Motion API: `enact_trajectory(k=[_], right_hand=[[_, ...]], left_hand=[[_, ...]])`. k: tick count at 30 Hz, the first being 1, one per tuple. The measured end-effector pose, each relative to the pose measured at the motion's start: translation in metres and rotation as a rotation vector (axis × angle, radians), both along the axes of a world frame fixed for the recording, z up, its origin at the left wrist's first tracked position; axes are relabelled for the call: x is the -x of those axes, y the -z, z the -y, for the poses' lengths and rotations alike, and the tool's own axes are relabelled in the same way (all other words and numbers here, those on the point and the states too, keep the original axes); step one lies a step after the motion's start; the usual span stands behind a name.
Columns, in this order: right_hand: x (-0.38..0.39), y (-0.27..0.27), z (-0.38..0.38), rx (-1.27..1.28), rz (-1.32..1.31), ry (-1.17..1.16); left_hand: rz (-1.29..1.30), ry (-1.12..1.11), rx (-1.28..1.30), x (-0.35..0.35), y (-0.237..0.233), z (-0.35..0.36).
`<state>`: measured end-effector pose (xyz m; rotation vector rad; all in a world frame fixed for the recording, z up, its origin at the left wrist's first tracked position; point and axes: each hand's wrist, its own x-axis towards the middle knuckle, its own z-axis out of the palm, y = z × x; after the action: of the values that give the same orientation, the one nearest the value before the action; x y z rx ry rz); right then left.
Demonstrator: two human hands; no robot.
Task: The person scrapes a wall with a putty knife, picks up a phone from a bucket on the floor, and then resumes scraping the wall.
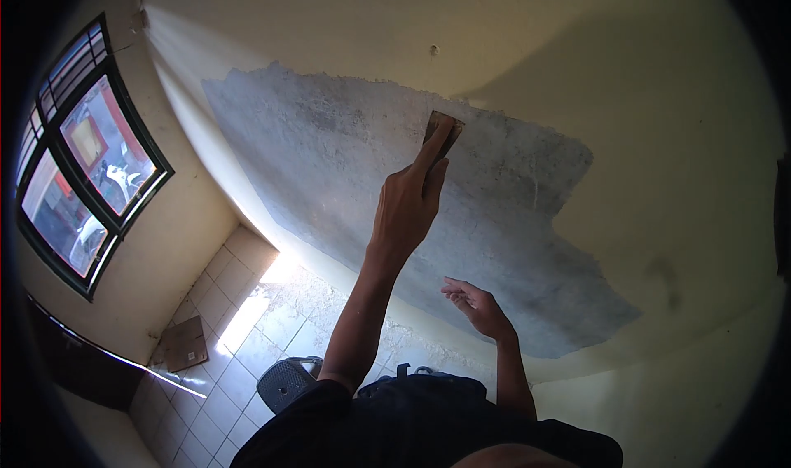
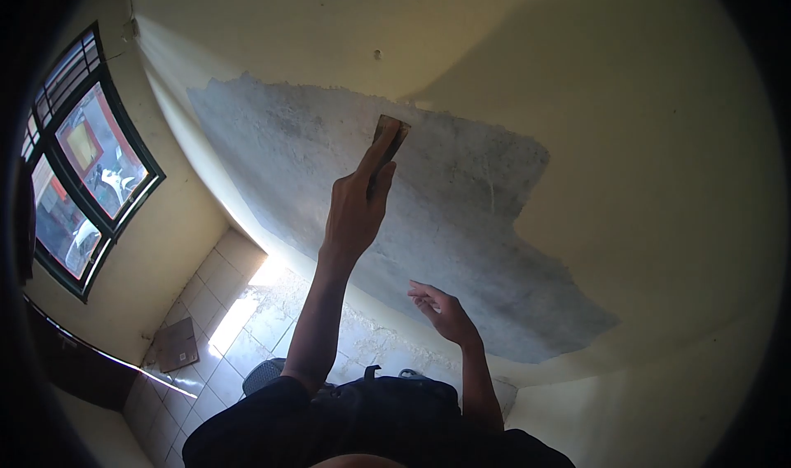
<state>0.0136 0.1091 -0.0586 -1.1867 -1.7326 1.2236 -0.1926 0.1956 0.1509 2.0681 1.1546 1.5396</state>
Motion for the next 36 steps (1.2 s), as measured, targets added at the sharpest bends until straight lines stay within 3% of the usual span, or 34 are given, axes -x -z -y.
enact_trajectory(k=[11, 17, 23, 26, 36], right_hand=[[-0.013, 0.05, -0.02, 0.084, 0.076, -0.168], [-0.02, 0.044, -0.029, 0.103, 0.107, -0.149], [-0.013, 0.043, -0.047, 0.088, 0.157, -0.184], [-0.004, 0.041, -0.05, 0.078, 0.156, -0.188], [0.005, 0.053, -0.05, 0.121, 0.248, -0.304]], left_hand=[[0.036, -0.124, -0.146, -0.021, -0.005, -0.004], [0.0, -0.145, -0.05, -0.021, -0.017, 0.0], [0.028, -0.146, -0.128, -0.015, -0.006, -0.004], [-0.041, -0.165, 0.001, -0.018, -0.027, 0.004], [0.007, -0.162, -0.13, -0.02, -0.006, 0.002]])
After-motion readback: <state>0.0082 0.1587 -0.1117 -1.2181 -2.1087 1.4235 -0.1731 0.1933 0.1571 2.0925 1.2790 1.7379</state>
